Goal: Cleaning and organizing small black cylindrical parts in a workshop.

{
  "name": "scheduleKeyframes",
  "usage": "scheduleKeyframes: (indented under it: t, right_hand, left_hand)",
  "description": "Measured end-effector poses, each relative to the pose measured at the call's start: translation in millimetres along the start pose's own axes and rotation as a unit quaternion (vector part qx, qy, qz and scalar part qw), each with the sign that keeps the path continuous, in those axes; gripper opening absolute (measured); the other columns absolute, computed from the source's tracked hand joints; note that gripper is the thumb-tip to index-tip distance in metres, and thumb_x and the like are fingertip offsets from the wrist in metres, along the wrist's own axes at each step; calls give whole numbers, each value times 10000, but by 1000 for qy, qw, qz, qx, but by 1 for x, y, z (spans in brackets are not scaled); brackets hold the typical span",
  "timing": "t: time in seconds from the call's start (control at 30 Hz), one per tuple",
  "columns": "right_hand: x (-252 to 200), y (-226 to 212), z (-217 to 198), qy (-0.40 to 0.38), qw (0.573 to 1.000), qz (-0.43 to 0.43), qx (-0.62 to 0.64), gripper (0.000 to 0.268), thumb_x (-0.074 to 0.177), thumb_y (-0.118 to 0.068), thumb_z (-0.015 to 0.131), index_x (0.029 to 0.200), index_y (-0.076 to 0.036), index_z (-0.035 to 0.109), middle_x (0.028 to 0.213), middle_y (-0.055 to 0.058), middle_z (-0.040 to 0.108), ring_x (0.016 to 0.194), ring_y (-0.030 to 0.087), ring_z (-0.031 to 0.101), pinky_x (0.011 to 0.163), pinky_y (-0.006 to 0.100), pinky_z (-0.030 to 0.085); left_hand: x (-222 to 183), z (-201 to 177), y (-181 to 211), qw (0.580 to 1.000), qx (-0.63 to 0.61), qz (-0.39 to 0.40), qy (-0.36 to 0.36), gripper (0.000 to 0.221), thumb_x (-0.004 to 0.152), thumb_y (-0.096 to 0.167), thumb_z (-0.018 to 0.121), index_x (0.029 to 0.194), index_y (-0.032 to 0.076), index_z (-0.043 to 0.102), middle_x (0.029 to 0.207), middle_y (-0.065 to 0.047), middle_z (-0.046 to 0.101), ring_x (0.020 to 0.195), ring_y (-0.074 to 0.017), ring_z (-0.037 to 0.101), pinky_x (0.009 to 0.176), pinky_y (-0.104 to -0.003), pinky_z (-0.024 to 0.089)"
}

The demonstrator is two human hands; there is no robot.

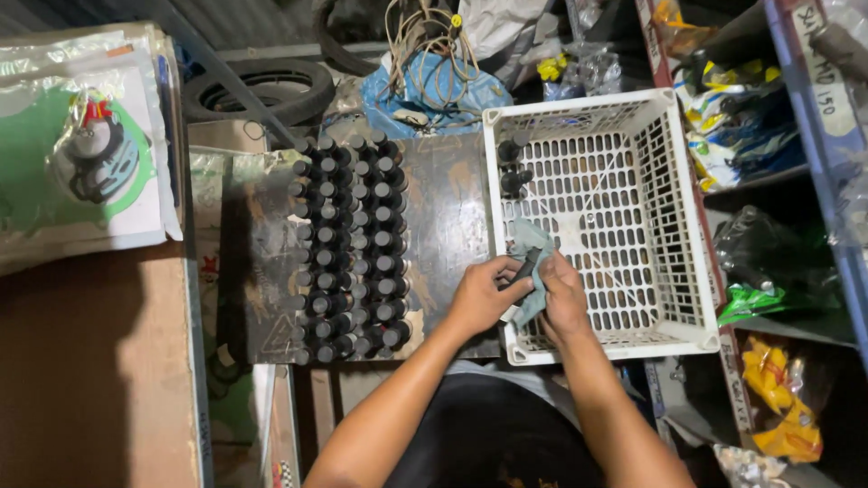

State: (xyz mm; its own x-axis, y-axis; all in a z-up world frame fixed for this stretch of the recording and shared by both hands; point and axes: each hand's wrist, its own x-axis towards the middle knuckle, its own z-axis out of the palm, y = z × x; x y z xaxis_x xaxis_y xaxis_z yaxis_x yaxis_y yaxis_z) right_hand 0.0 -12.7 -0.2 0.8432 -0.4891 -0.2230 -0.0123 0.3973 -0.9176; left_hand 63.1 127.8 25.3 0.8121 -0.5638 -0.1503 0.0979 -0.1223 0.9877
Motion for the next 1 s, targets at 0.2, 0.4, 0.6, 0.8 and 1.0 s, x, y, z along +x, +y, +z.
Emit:
scheduleKeyframes:
  t: [0.2, 0.4, 0.6, 0.8, 1.0]
  right_hand:
    - [-12, 10, -19, 49, 999, 17, 4, 299, 990, -181, 660, 1232, -9, 693, 927, 134, 751, 761, 158, 701, 726, 320, 601]
    - [-1, -8, -60, 60, 992, 12, -110, 233, 783, 33, 794, 983, -14, 684, 827, 116, 722, 695, 164, 703, 661, 300, 584]
    - [16, -34, -60, 50, 996, 4, -77, 387, 893, -91, 721, 1256, -9, 613, 1004, 114, 703, 888, 178, 686, 854, 341, 564]
    - [18, -45, -36, -113, 959, -54, -254, 733, 738, -155, 831, 1420, -50, 584, 1345, 155, 649, 1185, 229, 621, 1072, 450, 461]
    - [40, -35, -31, -103, 891, -67, -436, 540, 704, -67, 779, 1242, -92, 734, 1174, 150, 749, 1175, 332, 665, 1078, 471, 475]
  left_hand:
    - [-6, -6, 1, 998, 37, -9, -40, 248, 894, 279, 754, 1082, 118, 770, 844, -83, 783, 812, -223, 750, 727, -369, 579]
    - [-11, -19, 38, 997, 61, 17, -40, 335, 864, 282, 769, 1102, 46, 765, 895, -192, 772, 870, -397, 742, 743, -456, 565]
    - [9, -6, 14, 983, 124, 133, 6, 348, 856, 309, 796, 1189, 218, 750, 1158, -44, 610, 1130, -327, 559, 1060, -456, 461]
    - [26, 13, 6, 978, 138, 132, 81, 335, 872, 236, 796, 1201, 190, 757, 931, -60, 669, 968, -318, 645, 894, -425, 547]
    - [33, 24, -6, 968, 197, 69, 138, 341, 819, 216, 799, 1158, 250, 782, 872, -12, 766, 924, -247, 699, 820, -386, 589]
